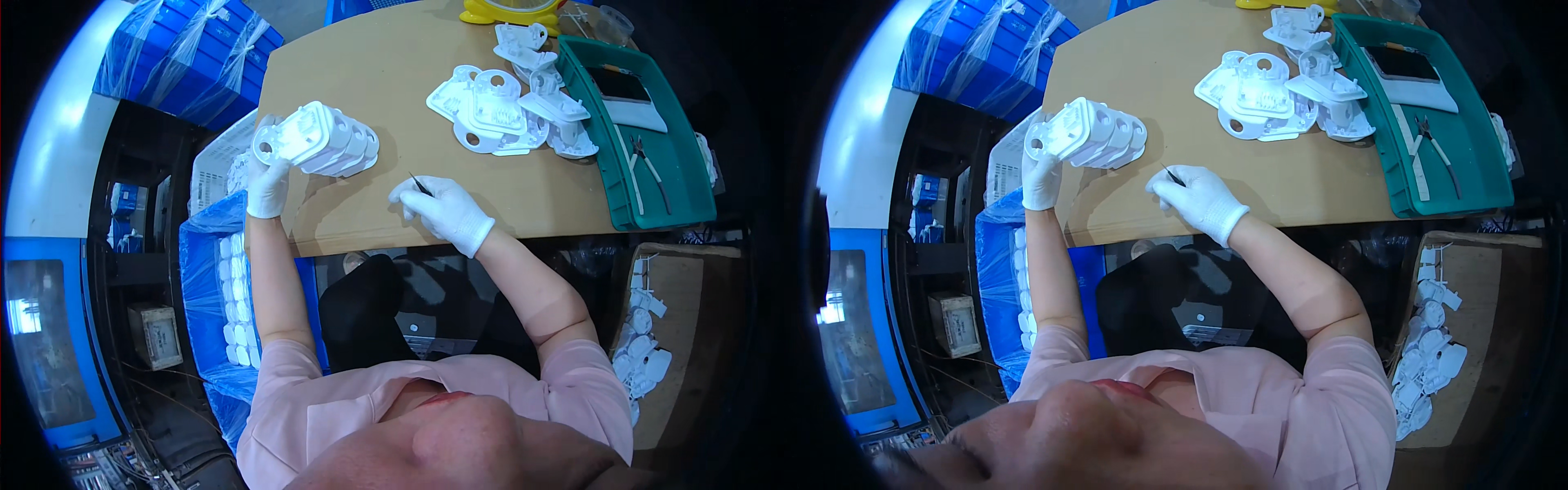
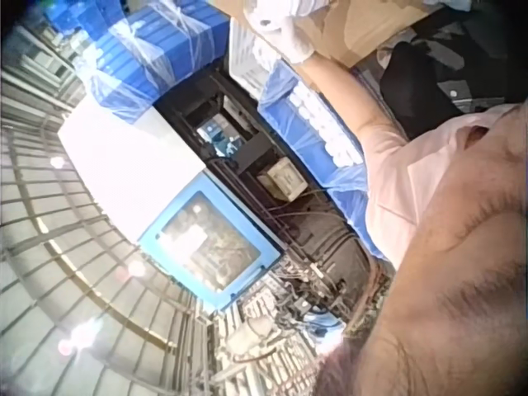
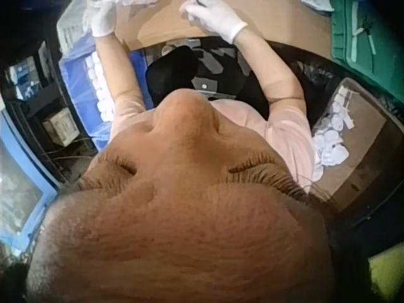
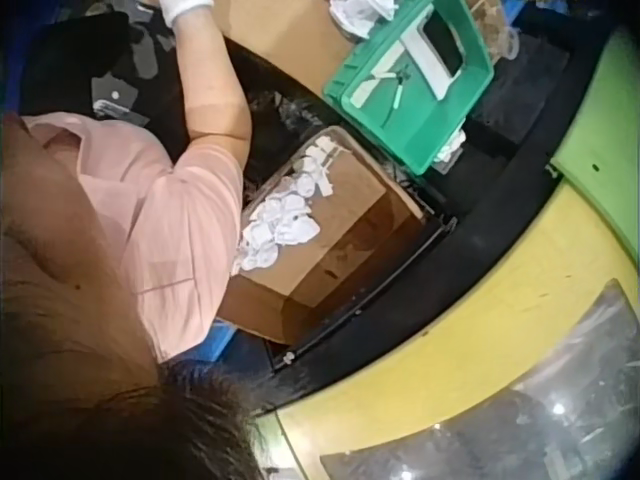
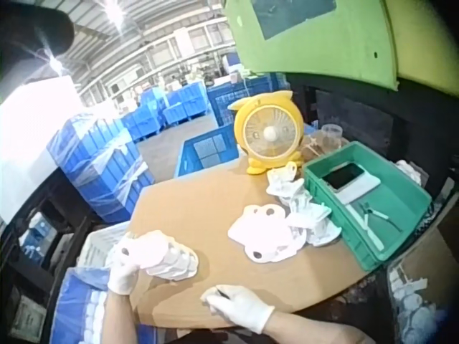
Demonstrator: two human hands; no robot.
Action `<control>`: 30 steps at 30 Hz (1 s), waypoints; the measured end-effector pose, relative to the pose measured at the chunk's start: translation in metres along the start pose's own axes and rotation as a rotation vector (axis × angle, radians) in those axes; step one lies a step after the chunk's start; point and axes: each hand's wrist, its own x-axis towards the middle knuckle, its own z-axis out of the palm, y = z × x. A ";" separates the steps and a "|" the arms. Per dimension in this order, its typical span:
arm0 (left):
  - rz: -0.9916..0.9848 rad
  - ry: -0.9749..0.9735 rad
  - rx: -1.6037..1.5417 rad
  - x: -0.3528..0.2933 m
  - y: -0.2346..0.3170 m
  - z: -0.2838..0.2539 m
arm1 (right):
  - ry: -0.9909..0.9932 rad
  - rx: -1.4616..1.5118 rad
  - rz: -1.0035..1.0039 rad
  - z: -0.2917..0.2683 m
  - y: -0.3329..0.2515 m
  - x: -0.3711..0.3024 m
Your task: Manually assembling and inspecting plastic components at a workstation.
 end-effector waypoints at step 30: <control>0.186 0.251 0.779 0.076 -0.067 0.257 | 0.532 0.863 -0.046 -0.060 0.014 -0.025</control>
